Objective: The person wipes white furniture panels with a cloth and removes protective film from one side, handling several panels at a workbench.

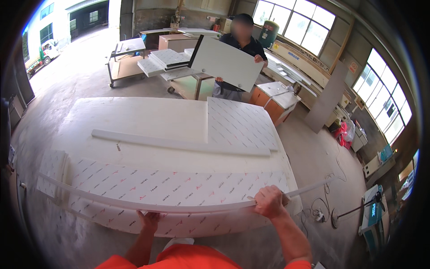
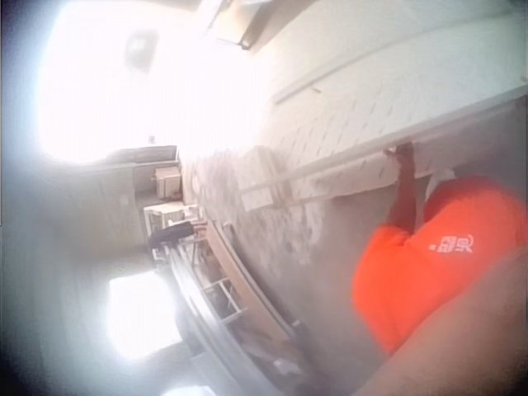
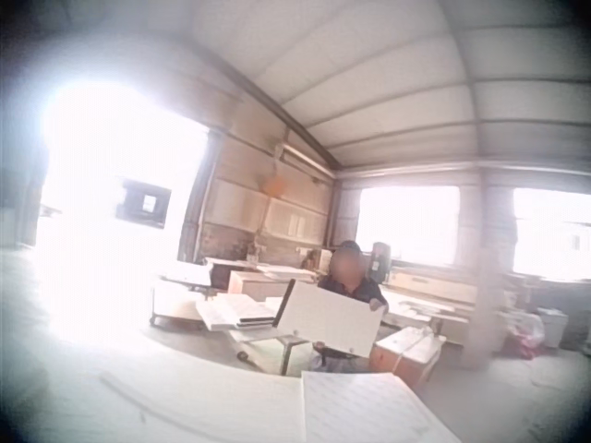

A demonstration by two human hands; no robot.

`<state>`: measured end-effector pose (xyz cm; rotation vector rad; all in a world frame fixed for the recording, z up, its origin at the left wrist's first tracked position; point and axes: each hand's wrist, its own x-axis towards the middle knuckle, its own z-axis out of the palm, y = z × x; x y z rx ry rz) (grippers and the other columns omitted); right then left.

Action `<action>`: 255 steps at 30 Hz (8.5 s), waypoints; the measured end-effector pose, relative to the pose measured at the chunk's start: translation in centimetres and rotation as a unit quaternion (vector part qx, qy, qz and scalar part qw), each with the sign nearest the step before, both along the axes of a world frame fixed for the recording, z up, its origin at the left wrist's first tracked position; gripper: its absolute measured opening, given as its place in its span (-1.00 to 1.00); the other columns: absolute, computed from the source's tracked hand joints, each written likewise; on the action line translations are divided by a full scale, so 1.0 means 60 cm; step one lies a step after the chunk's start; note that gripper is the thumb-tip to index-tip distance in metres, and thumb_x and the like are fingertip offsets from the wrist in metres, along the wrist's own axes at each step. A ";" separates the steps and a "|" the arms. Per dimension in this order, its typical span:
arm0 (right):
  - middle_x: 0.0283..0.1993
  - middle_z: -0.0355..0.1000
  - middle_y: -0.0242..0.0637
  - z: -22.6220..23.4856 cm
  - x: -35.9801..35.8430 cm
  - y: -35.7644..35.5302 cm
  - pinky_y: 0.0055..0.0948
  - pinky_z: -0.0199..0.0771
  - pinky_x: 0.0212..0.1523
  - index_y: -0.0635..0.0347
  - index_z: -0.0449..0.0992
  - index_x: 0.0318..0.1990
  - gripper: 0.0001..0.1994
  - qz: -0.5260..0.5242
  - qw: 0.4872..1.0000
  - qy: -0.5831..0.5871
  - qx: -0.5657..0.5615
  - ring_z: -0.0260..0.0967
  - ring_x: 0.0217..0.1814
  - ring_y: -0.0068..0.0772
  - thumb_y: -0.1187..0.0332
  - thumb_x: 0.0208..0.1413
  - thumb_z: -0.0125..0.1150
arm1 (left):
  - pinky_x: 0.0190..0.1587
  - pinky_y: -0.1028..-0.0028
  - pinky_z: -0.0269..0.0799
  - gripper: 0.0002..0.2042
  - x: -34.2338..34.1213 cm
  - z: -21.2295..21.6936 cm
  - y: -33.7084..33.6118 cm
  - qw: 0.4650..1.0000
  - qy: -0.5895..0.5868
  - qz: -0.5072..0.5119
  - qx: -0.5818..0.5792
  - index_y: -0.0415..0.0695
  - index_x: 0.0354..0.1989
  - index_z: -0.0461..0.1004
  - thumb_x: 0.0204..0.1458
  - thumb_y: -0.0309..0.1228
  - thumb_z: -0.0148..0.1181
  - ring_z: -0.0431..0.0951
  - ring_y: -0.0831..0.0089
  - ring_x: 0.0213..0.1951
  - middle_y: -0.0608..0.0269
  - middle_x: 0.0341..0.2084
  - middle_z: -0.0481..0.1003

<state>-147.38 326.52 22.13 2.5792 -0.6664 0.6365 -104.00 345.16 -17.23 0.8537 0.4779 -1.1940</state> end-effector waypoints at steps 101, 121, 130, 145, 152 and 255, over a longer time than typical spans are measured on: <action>-0.16 0.63 -0.06 -0.545 -0.174 0.285 -0.10 0.62 -0.13 0.48 0.62 -0.16 -0.46 -0.484 0.558 -0.324 0.591 0.60 -0.16 -0.23 0.00 0.15 0.44 | -0.18 0.19 0.63 -0.78 0.249 0.026 0.341 0.943 -0.259 -0.137 0.158 -0.18 -0.03 0.48 0.19 -0.42 0.27 0.63 0.19 -0.22 0.09 -0.21 0.57; -0.38 0.51 -0.41 -0.282 1.056 0.903 -0.45 0.58 -0.39 0.25 0.58 -0.10 -0.78 0.074 0.318 0.008 0.945 0.50 -0.42 -0.55 0.25 0.37 0.27 | 0.13 0.44 0.51 -0.42 0.375 0.331 0.976 0.774 -0.584 -0.139 0.203 -0.28 0.27 0.44 0.08 -0.39 0.48 0.55 0.37 0.13 0.14 0.10 0.55; -0.05 0.60 -0.31 -0.229 1.480 1.004 -0.47 0.59 0.00 0.30 0.50 0.22 -0.63 0.202 0.071 -0.021 0.977 0.53 -0.06 -0.56 0.28 0.39 0.26 | -0.25 0.40 0.59 -0.76 0.736 0.422 1.045 0.915 -0.394 0.031 0.086 -0.24 -0.01 0.50 0.20 -0.49 0.32 0.62 0.47 -0.30 0.26 -0.26 0.60; -0.10 0.61 -0.39 -0.290 2.231 1.193 -0.48 0.54 0.02 0.23 0.60 0.04 -0.82 0.290 0.292 0.131 0.902 0.53 -0.07 -0.53 0.37 0.40 0.21 | -0.52 0.54 0.38 -0.87 1.385 0.364 1.304 0.839 -0.421 0.240 0.247 -0.27 -0.19 0.50 0.25 -0.46 0.27 0.55 0.52 -0.52 0.23 -0.46 0.56; -0.05 0.62 -0.26 -0.250 2.528 1.080 -0.35 0.65 -0.09 0.20 0.60 0.03 -0.83 0.269 0.282 -0.159 0.907 0.60 -0.10 -0.39 0.45 0.35 0.21 | -0.36 0.47 0.41 -0.85 1.876 0.496 1.240 0.755 -0.574 0.095 0.302 -0.28 -0.25 0.55 0.24 -0.41 0.28 0.47 0.57 -0.41 0.32 -0.46 0.53; 0.41 0.30 0.03 -0.187 2.860 -3.088 -0.11 0.46 0.29 0.23 0.39 0.33 -0.33 -0.192 0.882 -0.310 0.299 0.37 0.38 0.10 0.23 0.07 0.47 | 0.35 0.16 0.32 -0.45 2.432 0.418 -3.509 0.659 0.136 -0.692 -0.263 -0.23 0.30 0.41 0.39 -0.01 -0.06 0.55 0.20 0.18 0.12 0.17 0.54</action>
